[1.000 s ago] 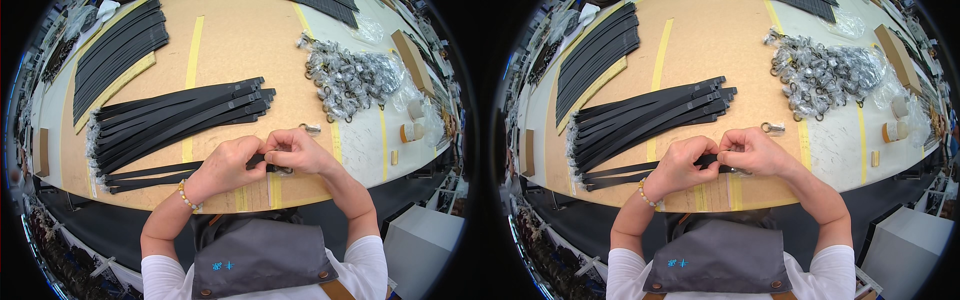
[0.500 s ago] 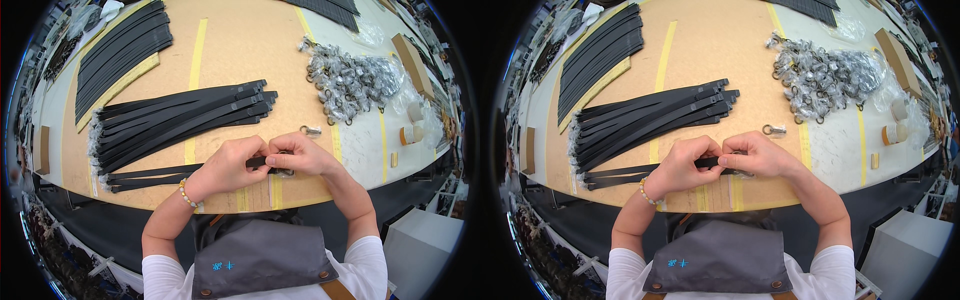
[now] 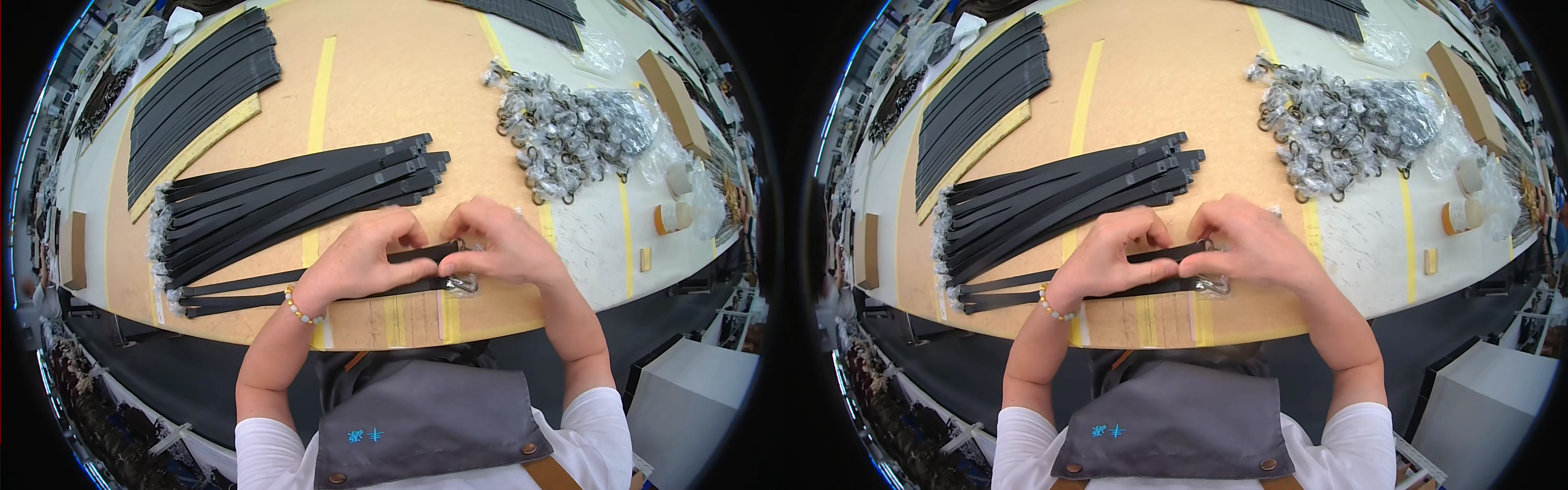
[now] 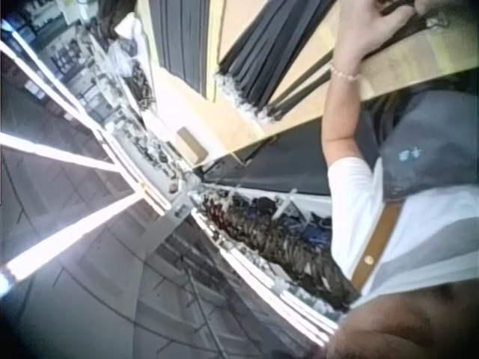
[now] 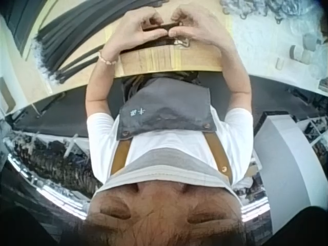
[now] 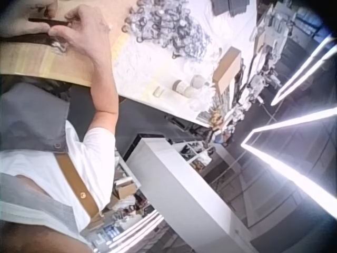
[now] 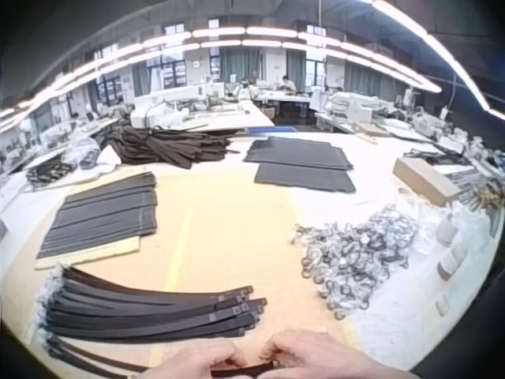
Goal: The recorder is attaching metal D-rings to black leather straps by threading the leather through the hardware.
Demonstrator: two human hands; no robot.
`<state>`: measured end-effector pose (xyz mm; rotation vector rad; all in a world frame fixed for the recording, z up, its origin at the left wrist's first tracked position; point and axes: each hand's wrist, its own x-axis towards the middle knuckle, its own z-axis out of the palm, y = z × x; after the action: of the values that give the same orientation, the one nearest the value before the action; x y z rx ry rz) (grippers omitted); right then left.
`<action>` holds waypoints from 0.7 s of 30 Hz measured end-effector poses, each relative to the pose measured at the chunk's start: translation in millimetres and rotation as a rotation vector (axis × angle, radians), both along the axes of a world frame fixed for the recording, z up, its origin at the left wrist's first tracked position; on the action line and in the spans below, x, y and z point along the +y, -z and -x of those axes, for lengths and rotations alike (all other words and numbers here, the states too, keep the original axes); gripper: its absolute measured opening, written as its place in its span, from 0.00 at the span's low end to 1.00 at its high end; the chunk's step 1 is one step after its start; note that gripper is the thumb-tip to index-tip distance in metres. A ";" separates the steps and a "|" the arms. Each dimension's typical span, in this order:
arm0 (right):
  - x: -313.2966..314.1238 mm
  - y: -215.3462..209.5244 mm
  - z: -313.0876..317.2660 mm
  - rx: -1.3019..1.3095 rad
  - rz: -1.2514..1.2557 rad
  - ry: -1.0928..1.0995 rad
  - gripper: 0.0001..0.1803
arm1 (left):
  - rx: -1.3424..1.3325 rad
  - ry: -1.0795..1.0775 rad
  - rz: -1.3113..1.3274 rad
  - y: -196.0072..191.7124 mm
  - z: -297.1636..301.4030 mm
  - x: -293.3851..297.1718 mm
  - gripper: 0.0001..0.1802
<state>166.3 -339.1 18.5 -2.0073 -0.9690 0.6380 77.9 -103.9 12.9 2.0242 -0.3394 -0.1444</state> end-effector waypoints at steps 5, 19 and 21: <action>-35.6 -5.7 -29.0 -0.506 0.131 0.257 0.17 | -0.449 -0.454 -0.416 16.2 -17.6 11.8 0.11; -20.2 14.7 -27.1 0.219 -0.098 0.264 0.08 | -0.454 -0.449 -0.459 14.9 -21.5 27.3 0.11; -15.6 17.2 -24.9 0.435 -0.285 0.226 0.08 | -0.173 -0.441 -0.156 3.7 -12.7 22.4 0.10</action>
<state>191.2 -354.7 1.3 -1.6054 -0.5298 0.7262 90.6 -81.5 9.2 2.2207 0.0187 0.2879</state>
